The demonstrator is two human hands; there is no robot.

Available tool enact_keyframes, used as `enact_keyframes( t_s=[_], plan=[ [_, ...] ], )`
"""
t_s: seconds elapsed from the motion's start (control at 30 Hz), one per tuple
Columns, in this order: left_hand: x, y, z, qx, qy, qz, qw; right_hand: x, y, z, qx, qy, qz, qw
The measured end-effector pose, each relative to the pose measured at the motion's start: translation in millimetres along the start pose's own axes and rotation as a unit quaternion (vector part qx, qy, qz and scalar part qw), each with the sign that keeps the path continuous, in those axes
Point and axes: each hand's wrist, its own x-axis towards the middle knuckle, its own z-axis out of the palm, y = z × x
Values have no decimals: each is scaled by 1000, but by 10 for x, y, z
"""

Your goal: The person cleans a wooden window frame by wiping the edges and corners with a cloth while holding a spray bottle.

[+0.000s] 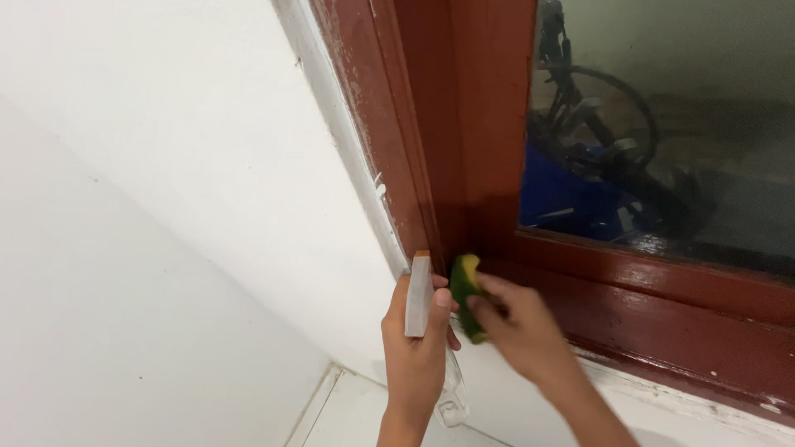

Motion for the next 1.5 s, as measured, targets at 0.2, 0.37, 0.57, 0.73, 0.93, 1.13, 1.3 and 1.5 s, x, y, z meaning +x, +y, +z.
enact_keyframes(
  t_s=[0.2,0.37,0.57,0.73,0.93,1.13,1.3,1.5],
  plan=[
    [-48,38,41,17,10,-11,1000,-226,11,-445,-352,130,-137,916],
    [-91,22,123,2,31,-47,998,-280,-2,-341,-424,116,-127,889],
    [-191,-31,155,3,52,-43,998,121,121,-9,-441,90,-195,871],
    [-341,-112,146,14,64,-57,996,16,176,-91,-400,-1,-259,880],
    [-399,-113,140,-9,55,-61,997,-343,85,-228,-405,-63,-242,879],
    [-343,-173,62,1,55,-62,997,-136,154,58,-414,-43,-295,860],
    [-341,-214,0,4,42,-70,997,-197,188,-33,-440,-40,-290,849],
    [-397,-230,-70,2,41,-77,996,-281,209,-68,-404,1,-285,869]
  ],
)
